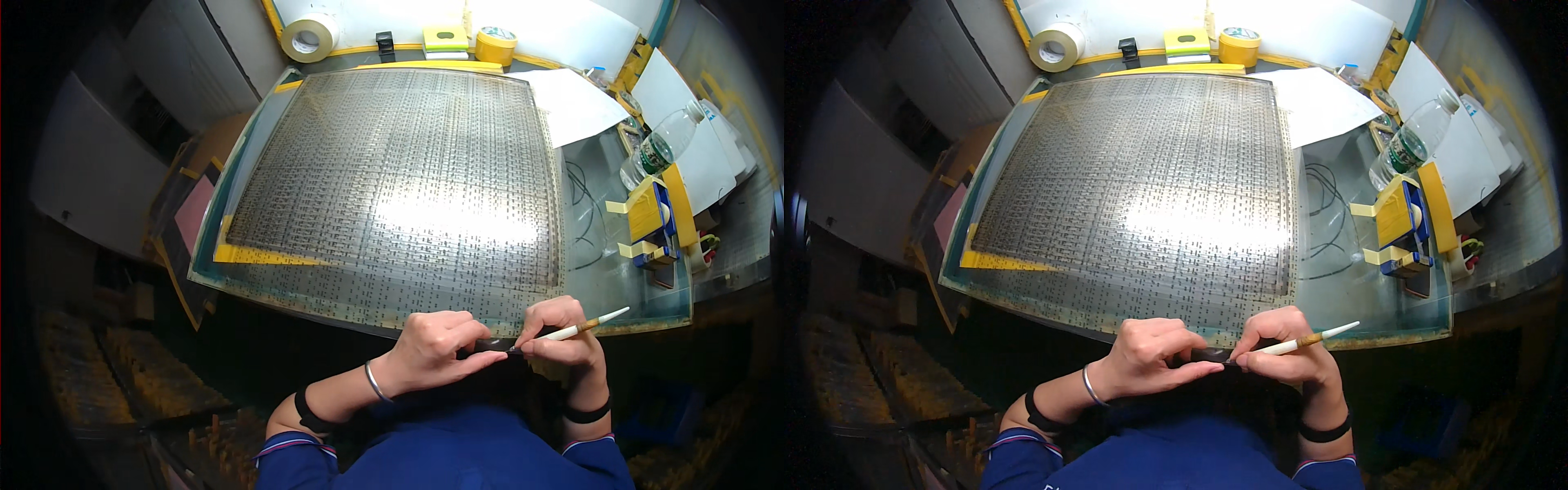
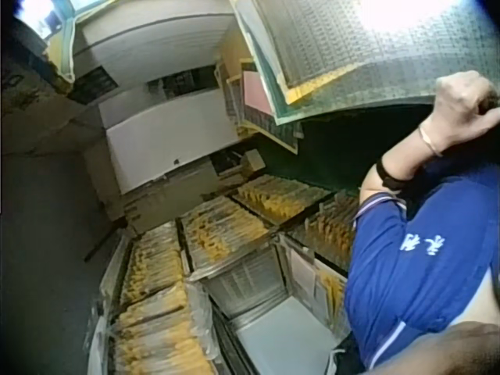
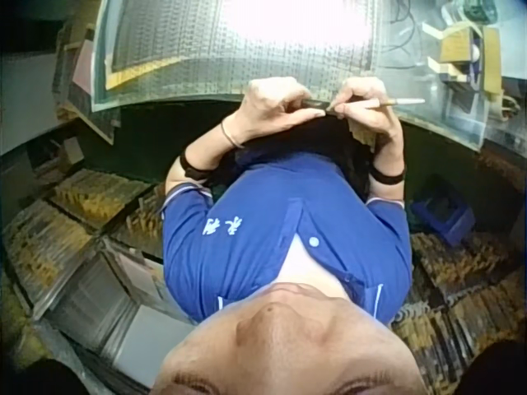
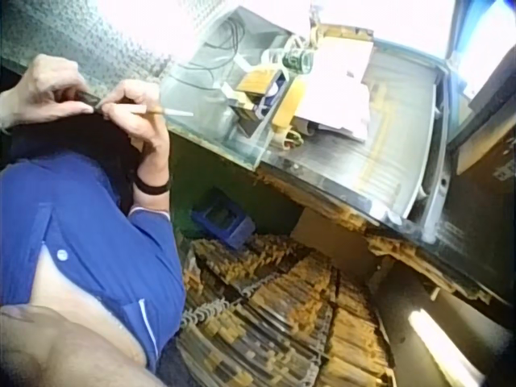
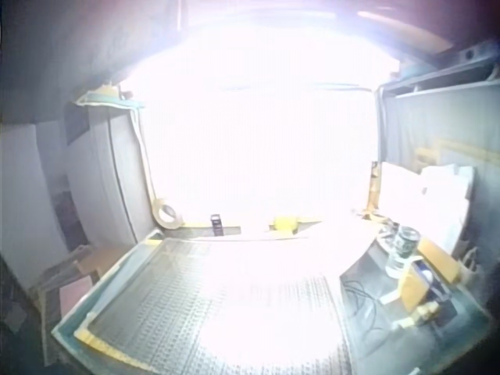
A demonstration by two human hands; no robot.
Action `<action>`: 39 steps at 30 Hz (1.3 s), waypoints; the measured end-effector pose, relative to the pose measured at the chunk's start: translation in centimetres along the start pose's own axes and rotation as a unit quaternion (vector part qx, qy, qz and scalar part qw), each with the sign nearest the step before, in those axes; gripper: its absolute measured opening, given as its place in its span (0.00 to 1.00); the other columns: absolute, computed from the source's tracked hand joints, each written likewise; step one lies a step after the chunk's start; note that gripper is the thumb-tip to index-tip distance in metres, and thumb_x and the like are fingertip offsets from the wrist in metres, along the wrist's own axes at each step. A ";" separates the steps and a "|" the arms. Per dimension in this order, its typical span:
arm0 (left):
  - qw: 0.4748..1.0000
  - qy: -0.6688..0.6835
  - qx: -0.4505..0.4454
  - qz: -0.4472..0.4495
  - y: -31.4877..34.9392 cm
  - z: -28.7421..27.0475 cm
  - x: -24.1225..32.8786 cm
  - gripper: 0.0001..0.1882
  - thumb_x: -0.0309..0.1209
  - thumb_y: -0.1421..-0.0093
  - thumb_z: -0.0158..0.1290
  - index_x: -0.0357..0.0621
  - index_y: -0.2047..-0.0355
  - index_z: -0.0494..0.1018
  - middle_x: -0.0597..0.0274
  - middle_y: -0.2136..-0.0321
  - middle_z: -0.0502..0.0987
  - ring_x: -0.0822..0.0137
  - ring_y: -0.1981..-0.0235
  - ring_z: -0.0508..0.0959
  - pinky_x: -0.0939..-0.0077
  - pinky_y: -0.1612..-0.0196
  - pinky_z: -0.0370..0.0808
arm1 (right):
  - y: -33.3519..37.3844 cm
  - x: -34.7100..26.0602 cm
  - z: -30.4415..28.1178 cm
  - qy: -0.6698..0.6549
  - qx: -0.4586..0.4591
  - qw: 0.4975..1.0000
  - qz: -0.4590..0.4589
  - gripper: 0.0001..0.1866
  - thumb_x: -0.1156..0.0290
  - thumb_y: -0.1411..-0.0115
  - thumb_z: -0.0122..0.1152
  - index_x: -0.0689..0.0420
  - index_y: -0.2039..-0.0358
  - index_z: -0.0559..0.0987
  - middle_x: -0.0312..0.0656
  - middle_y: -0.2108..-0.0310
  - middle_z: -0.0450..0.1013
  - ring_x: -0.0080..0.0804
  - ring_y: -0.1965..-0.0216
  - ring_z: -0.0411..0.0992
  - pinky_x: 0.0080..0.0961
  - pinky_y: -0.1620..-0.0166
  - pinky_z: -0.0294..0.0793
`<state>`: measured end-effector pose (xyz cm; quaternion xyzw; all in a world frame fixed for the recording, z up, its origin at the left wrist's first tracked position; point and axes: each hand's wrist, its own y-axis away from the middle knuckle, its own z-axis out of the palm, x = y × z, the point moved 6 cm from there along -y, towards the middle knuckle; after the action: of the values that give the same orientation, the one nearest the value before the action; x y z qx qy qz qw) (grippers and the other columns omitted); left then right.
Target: Inspecting a patterned transparent plastic sheet and using a pen to mark or verify specific points.
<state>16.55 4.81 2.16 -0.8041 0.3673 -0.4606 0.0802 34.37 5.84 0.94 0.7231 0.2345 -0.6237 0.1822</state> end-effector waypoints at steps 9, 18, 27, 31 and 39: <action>1.000 -0.006 -0.012 -0.003 -0.1 0.0 0.1 0.14 0.38 0.51 0.69 0.44 0.76 0.77 0.66 0.85 0.72 0.70 0.85 0.74 0.77 0.82 0.69 | -0.1 -0.5 0.0 -0.004 -0.022 1.000 -0.005 0.08 0.72 0.55 0.60 0.64 0.78 0.80 0.44 0.79 0.76 0.33 0.77 0.76 0.25 0.73 0.70; 1.000 -0.008 -0.018 0.000 -0.2 0.1 0.0 0.15 0.39 0.52 0.70 0.43 0.75 0.78 0.67 0.85 0.72 0.70 0.85 0.74 0.77 0.82 0.69 | -0.1 -0.5 -0.2 0.010 -0.041 0.999 -0.022 0.08 0.71 0.55 0.60 0.64 0.78 0.79 0.45 0.79 0.77 0.35 0.76 0.77 0.26 0.71 0.72; 1.000 0.003 -0.020 -0.002 -0.2 0.1 -0.2 0.15 0.38 0.53 0.70 0.43 0.74 0.78 0.66 0.85 0.72 0.70 0.85 0.74 0.78 0.82 0.68 | -0.3 -1.2 -0.1 -0.002 -0.047 0.998 -0.034 0.06 0.73 0.56 0.60 0.63 0.80 0.77 0.46 0.79 0.76 0.38 0.77 0.76 0.28 0.73 0.71; 0.999 0.006 -0.025 -0.018 -0.2 0.1 -0.2 0.13 0.39 0.49 0.68 0.44 0.75 0.77 0.66 0.84 0.73 0.68 0.84 0.75 0.75 0.81 0.69 | -0.1 -0.9 -0.2 -0.020 -0.055 0.997 -0.049 0.05 0.74 0.56 0.60 0.63 0.80 0.77 0.45 0.80 0.76 0.37 0.78 0.75 0.27 0.73 0.70; 1.000 0.005 -0.012 -0.010 -0.3 -0.1 -0.2 0.08 0.30 0.50 0.67 0.42 0.75 0.79 0.64 0.85 0.72 0.70 0.85 0.72 0.76 0.82 0.67 | 0.1 -0.4 -0.3 -0.048 -0.061 0.996 -0.042 0.05 0.74 0.55 0.60 0.62 0.80 0.77 0.43 0.80 0.75 0.34 0.78 0.74 0.26 0.74 0.69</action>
<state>16.61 5.16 2.23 -0.8061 0.3649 -0.4614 0.0642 34.59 5.87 1.41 0.6696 0.2930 -0.6491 0.2109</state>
